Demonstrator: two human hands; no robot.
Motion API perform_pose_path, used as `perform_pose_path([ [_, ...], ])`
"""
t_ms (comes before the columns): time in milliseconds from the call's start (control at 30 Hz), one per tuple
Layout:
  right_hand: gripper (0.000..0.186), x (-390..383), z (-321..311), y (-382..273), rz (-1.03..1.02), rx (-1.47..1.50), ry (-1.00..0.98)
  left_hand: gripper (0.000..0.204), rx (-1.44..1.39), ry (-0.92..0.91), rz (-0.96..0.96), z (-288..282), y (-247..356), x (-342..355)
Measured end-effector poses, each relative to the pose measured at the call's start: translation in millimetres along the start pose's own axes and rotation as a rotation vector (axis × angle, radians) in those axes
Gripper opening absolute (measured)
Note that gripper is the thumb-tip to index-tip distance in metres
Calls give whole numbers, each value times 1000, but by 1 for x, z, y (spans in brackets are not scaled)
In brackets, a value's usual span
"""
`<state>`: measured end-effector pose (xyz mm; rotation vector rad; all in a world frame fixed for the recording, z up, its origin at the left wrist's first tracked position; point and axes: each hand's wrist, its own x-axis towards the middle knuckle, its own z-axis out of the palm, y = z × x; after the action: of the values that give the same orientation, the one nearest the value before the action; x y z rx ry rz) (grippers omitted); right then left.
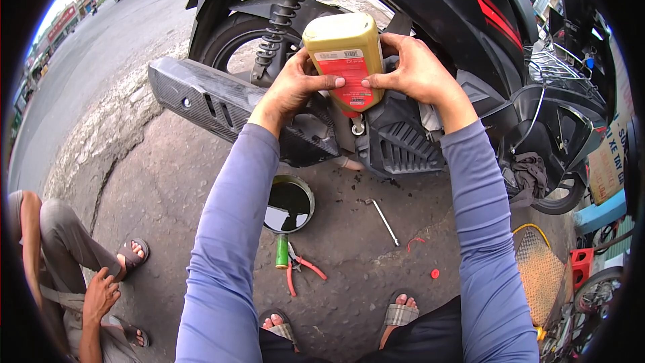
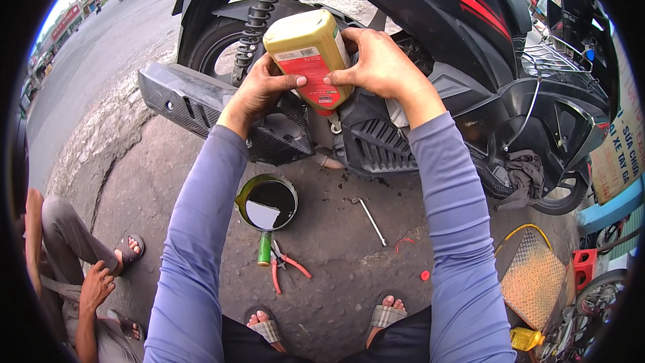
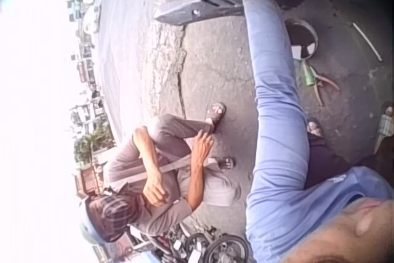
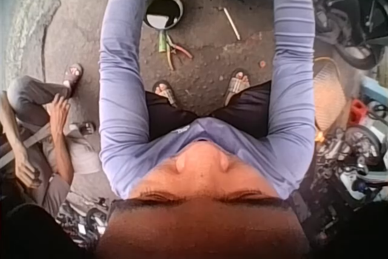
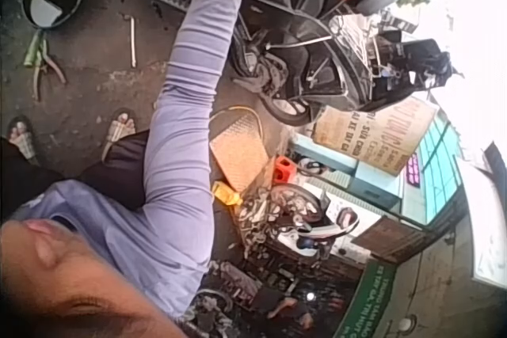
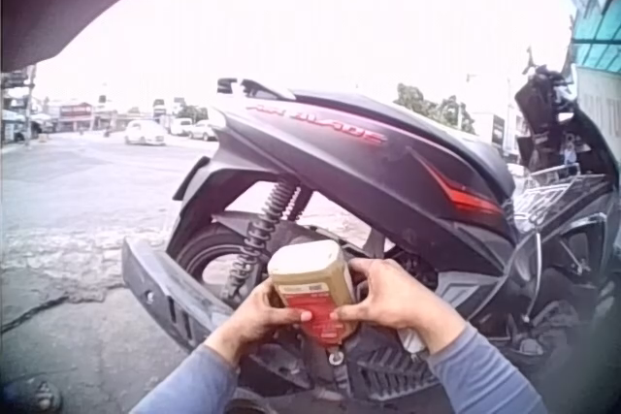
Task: Replacing the engine oil of a motorcycle.
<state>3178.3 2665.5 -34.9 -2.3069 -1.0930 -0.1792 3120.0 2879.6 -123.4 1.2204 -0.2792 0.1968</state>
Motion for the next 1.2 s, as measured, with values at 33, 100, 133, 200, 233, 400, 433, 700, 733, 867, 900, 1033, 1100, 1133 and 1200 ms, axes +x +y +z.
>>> perform_pose_path([
  [33, 73, 1, 1, 1, -18, 40, -5, 79, 0, 0, 0, 0, 0, 0],
  [100, 73, 1, 1, 3, -33, 80, -11, 78, -13, 12, 20, 1, -1, 0],
  [133, 74, -1, -1, 0, -49, 110, -24, 78, -13, 10, 21, 2, 0, 0],
  [200, 74, -2, -2, -1, -63, 139, -35, 79, -8, 9, 12, 4, 2, 0],
  [233, 74, -1, 0, -1, -56, 98, 0, 79, -5, 11, 11, 2, 2, 0],
  [400, 76, 3, 3, 4, -9, 35, 31, 81, 13, -5, 3, -2, 2, 1],
  [433, 76, 2, 3, 6, -9, 25, 36, 81, 11, -6, 2, -1, 1, 1],
  [700, 76, 1, 4, 5, -74, 68, 29, 82, 0, -16, -1, -2, -1, 1],
  [733, 76, 1, 4, 5, -65, 63, 38, 82, -1, -17, -1, -2, -1, 1],
  [867, 75, 2, 6, 9, -82, 28, 65, 80, 5, -3, 12, 0, -1, 1],
  [900, 75, 2, 5, 11, -82, 28, 65, 79, -3, 0, 21, 0, -1, 1],
  [1033, 77, 3, 6, 12, -80, 89, 27, 79, -13, 4, 18, 1, 1, 0],
  [1100, 78, 3, 7, 13, -80, 79, 35, 82, -6, -9, -2, 0, 0, 1],
  [1133, 79, 3, 6, 11, -75, 47, 50, 82, -6, -8, -3, -2, -1, 2],
  [1200, 79, 3, 7, 10, -71, 17, 65, 82, -8, -23, 8, -5, -3, 2],
])
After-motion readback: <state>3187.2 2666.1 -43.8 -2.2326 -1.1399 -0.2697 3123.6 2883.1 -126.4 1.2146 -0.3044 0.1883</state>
